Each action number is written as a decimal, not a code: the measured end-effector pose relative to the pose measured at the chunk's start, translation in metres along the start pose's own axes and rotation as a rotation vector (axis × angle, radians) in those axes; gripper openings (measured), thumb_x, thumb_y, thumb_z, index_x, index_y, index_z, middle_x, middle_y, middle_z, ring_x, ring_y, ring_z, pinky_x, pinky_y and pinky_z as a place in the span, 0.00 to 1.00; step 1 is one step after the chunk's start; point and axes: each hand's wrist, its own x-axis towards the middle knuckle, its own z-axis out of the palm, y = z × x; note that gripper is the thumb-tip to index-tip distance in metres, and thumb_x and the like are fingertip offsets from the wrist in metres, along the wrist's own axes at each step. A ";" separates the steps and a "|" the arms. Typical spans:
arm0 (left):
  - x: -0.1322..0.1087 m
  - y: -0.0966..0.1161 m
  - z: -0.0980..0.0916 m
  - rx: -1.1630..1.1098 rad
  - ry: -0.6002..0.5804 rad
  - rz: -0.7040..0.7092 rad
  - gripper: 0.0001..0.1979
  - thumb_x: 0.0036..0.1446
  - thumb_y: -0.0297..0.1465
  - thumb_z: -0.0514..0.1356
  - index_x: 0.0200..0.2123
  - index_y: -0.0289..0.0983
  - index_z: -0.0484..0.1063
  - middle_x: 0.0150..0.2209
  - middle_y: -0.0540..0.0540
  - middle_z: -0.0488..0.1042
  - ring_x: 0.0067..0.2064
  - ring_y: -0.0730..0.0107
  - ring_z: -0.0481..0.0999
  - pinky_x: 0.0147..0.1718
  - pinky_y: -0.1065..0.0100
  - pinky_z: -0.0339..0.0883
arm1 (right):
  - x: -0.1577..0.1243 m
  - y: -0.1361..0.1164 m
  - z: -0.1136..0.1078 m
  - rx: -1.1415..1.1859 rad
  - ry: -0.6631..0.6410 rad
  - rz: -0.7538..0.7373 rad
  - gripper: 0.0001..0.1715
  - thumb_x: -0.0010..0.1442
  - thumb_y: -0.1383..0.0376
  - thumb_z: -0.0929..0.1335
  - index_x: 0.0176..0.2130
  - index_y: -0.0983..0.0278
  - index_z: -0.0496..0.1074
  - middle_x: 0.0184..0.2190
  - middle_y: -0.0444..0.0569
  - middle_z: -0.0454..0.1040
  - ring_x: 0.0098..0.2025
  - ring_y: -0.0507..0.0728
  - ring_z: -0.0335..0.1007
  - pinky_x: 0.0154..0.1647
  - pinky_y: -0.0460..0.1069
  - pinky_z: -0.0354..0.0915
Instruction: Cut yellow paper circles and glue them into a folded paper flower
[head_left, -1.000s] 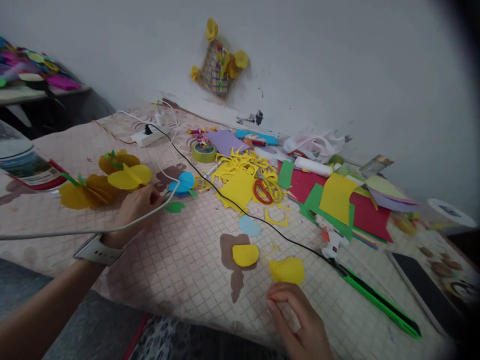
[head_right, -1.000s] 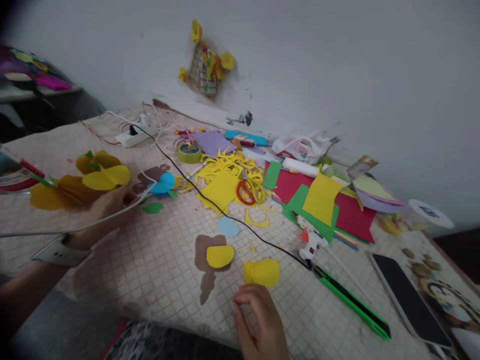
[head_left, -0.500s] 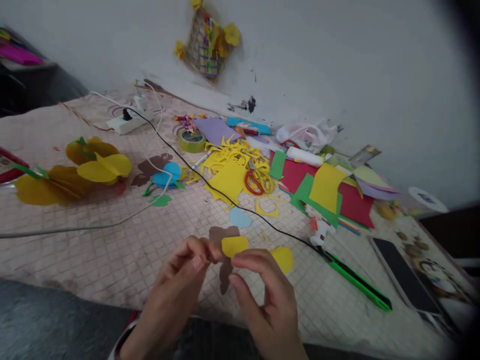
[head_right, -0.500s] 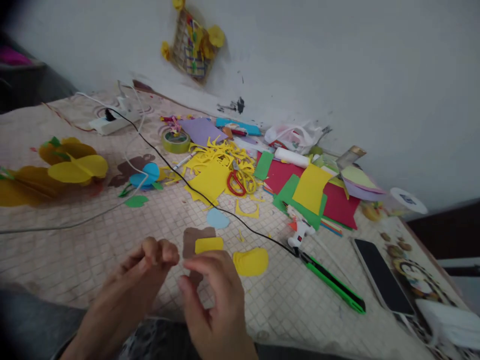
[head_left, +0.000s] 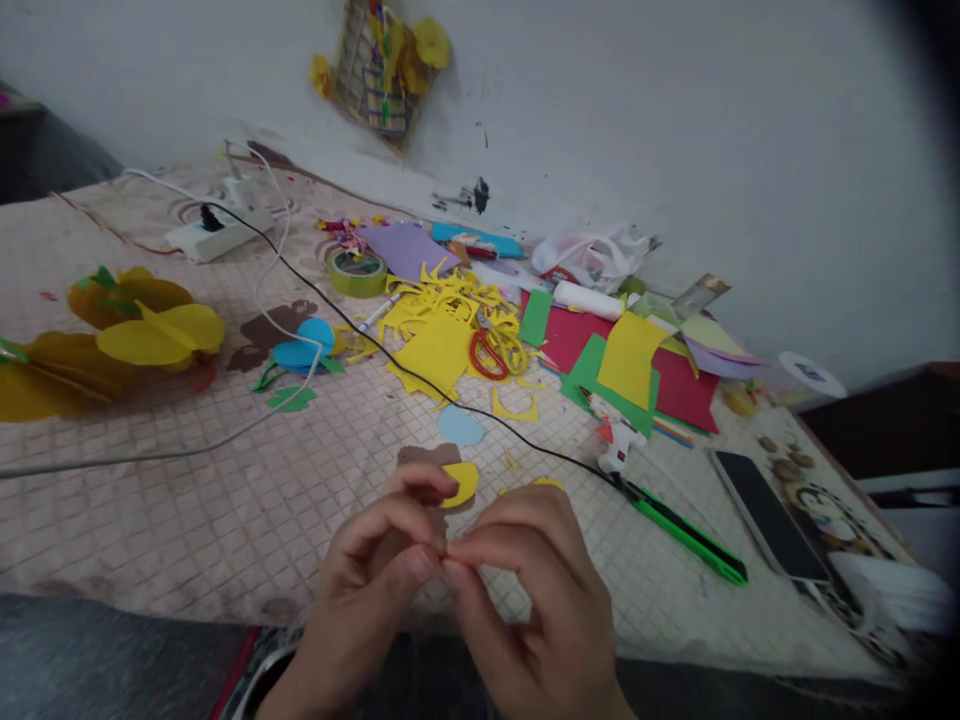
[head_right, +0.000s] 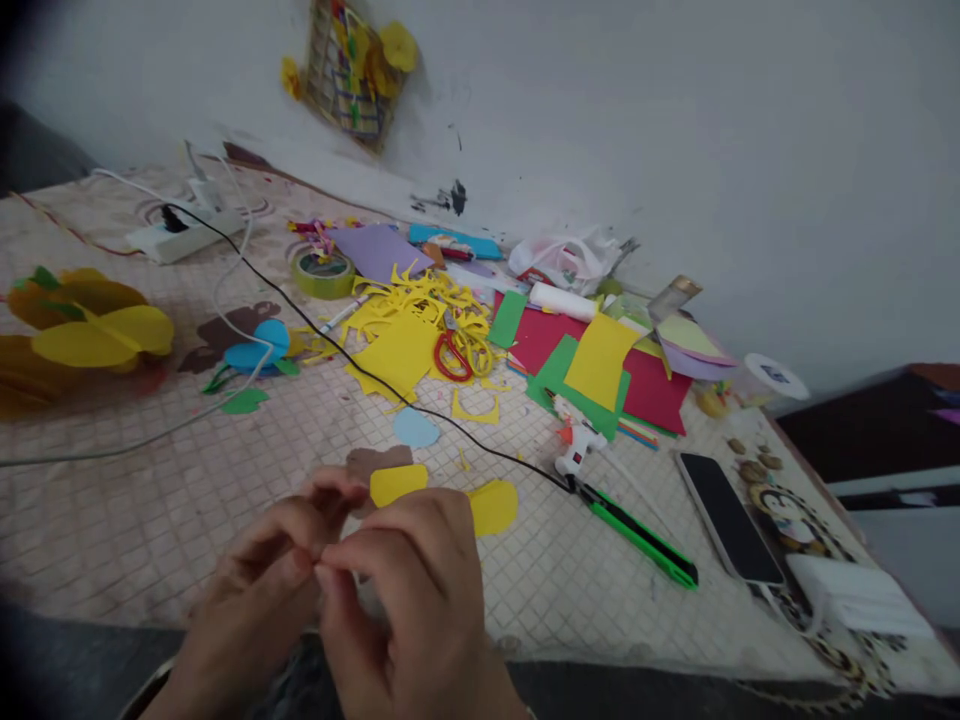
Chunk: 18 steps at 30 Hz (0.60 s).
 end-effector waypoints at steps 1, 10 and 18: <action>-0.001 0.000 -0.002 0.092 0.010 0.052 0.09 0.57 0.38 0.62 0.27 0.42 0.71 0.45 0.47 0.71 0.51 0.60 0.69 0.53 0.52 0.66 | -0.001 0.001 -0.002 -0.009 -0.023 0.007 0.10 0.54 0.77 0.67 0.35 0.64 0.70 0.31 0.45 0.69 0.36 0.54 0.65 0.37 0.50 0.66; 0.002 -0.004 0.010 -0.170 -0.049 -0.073 0.15 0.54 0.43 0.64 0.24 0.41 0.68 0.41 0.48 0.70 0.47 0.62 0.71 0.44 0.58 0.70 | -0.007 0.005 -0.009 0.545 -0.109 0.270 0.06 0.65 0.63 0.62 0.33 0.59 0.63 0.32 0.44 0.63 0.37 0.55 0.63 0.39 0.52 0.64; 0.006 -0.006 0.018 -0.272 -0.094 -0.110 0.23 0.53 0.46 0.62 0.20 0.38 0.56 0.38 0.48 0.67 0.45 0.63 0.70 0.45 0.58 0.69 | -0.017 0.008 -0.003 0.510 -0.048 0.279 0.19 0.69 0.60 0.57 0.27 0.61 0.58 0.26 0.42 0.59 0.31 0.53 0.60 0.35 0.50 0.61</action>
